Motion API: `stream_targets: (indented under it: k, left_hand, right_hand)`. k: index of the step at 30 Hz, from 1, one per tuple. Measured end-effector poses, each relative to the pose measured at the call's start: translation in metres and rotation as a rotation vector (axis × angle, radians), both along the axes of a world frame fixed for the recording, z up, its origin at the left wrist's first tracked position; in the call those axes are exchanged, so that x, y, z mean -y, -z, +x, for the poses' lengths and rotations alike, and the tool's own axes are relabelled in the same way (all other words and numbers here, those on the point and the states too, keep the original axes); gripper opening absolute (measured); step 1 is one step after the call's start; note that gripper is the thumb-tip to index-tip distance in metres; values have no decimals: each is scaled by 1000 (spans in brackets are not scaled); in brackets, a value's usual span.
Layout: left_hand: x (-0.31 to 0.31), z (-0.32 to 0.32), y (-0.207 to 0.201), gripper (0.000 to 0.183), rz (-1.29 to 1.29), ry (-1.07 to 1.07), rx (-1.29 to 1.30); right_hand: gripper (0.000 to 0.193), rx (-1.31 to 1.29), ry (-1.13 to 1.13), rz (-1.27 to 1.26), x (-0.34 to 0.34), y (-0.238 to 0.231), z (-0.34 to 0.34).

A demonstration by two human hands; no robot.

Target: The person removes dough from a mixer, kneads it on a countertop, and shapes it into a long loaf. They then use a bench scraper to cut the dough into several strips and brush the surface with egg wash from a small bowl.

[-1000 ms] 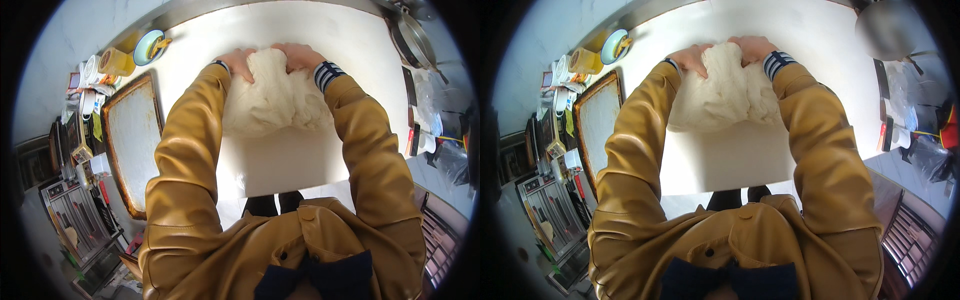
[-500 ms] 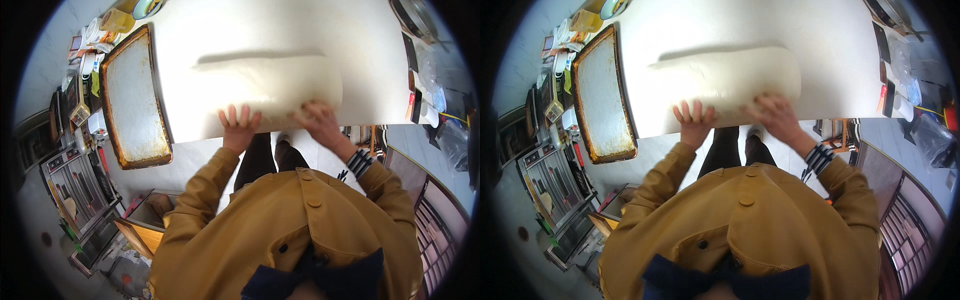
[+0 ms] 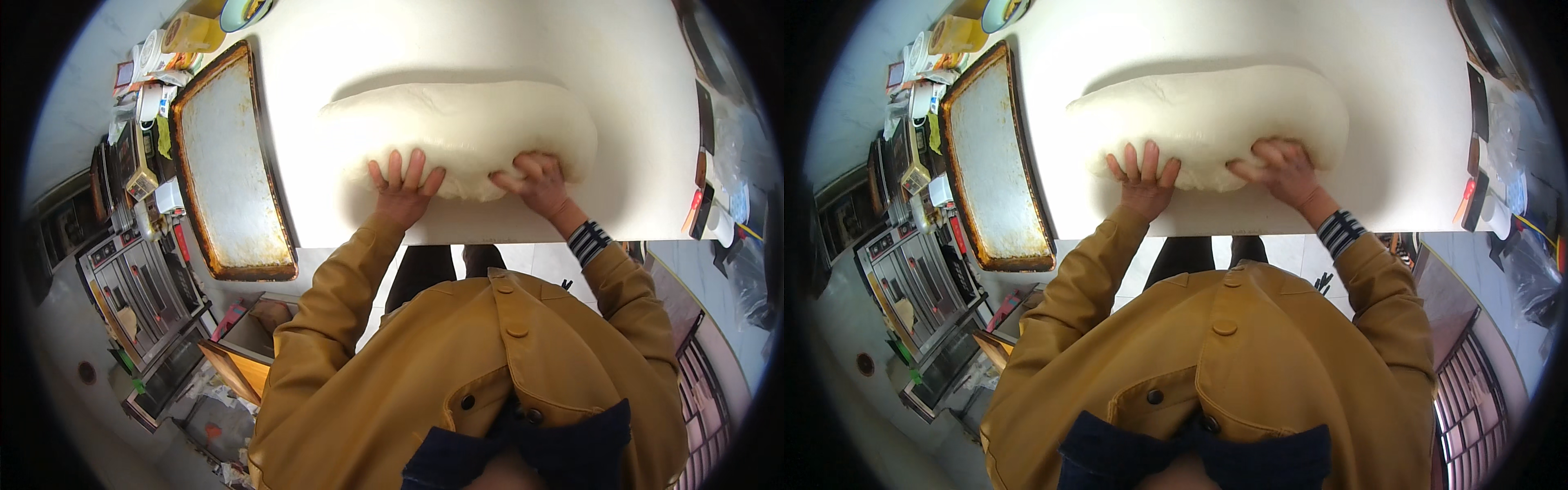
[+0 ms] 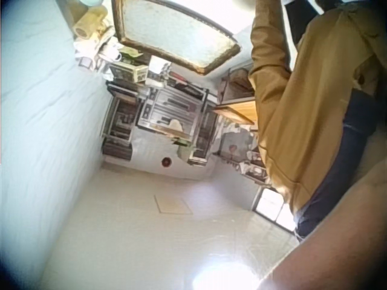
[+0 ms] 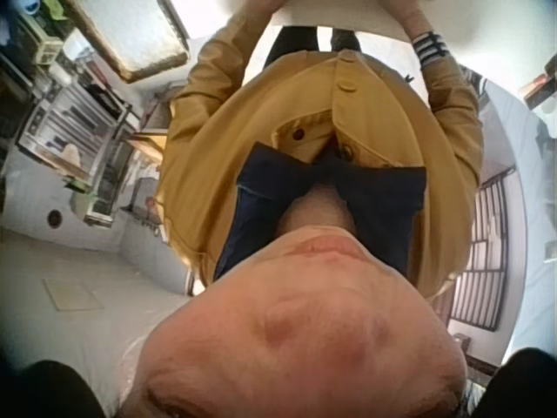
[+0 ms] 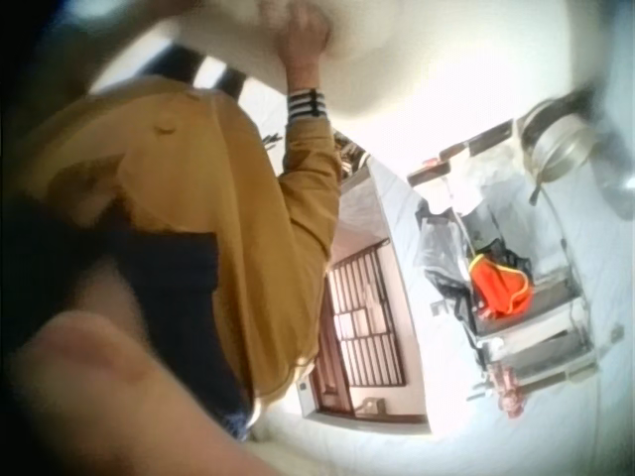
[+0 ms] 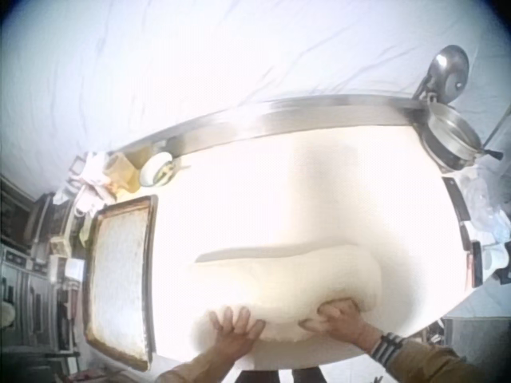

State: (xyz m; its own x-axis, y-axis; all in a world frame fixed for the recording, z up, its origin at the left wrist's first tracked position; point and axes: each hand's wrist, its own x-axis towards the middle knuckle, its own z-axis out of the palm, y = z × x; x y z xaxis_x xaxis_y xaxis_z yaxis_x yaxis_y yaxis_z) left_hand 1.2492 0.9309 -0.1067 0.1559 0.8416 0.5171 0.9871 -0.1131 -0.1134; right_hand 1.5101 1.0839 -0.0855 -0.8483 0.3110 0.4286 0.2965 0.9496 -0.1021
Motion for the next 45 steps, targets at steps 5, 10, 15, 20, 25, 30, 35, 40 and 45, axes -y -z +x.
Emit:
stream_targets:
  k: [5,10,15,20,25,30,35,40,45]
  left_hand:
    - [-79,-18,-44,61,-186,-69,161]
    - [-174,-59,-89,73,-355,-155,332]
    - [-192,-161,-139,86,-731,362,1479]
    - [-191,-230,-120,105,-1117,-364,1096]
    - [-197,-210,-97,108,-1338,-36,1420]
    - [-127,-157,-126,85,-885,-31,844]
    - [19,-39,-99,69,-292,-174,412]
    - [102,25,-23,64,-103,-106,291]
    - [94,23,34,67,65,-199,331]
  right_hand:
    - [59,-34,160,34,-87,-12,-52]
    - [57,51,245,-99,-168,-53,-126]
    - [66,767,151,-654,-199,-150,-139]
    - [75,331,93,-734,-213,-134,-201]
    - [76,670,305,-959,-197,-102,-233]
    - [65,508,271,-619,-125,-135,-173]
    - [54,135,232,-225,2,-115,-65]
    - [43,-18,309,-66,103,-44,6]
    - [39,-198,394,-28,109,20,-5]
